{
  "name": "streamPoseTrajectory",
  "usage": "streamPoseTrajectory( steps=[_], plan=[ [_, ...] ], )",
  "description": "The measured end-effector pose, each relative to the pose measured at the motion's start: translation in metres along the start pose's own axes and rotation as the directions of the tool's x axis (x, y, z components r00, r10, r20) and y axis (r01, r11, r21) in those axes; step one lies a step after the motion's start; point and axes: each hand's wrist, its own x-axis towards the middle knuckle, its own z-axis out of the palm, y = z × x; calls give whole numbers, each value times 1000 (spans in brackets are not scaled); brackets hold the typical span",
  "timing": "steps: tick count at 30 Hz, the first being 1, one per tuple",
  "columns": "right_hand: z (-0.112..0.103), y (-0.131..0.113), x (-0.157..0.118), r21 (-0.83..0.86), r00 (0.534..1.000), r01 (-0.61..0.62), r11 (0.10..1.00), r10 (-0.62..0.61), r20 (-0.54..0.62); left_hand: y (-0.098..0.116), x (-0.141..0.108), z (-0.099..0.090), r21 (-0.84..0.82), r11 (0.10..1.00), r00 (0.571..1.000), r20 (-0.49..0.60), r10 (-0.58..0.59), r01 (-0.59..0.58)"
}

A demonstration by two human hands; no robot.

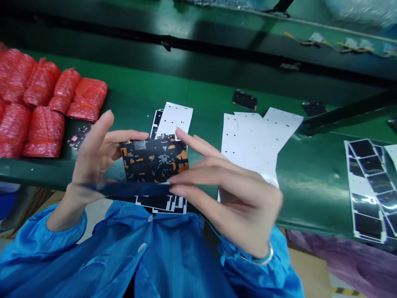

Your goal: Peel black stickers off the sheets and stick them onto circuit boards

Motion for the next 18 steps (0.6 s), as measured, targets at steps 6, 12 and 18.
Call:
streamPoseTrajectory(
  steps=[6,12,18],
  plan=[
    [16,12,0,2,999,21,1000,-21,-33,11,2,-1,46,995,996,-18,-93,94],
    [6,16,-7,-17,997,-60,998,59,-41,8,5,-7,154,983,993,89,81,-94],
    [2,15,-7,18,994,-109,994,109,4,4,3,-3,46,997,998,29,56,-57]
  ],
)
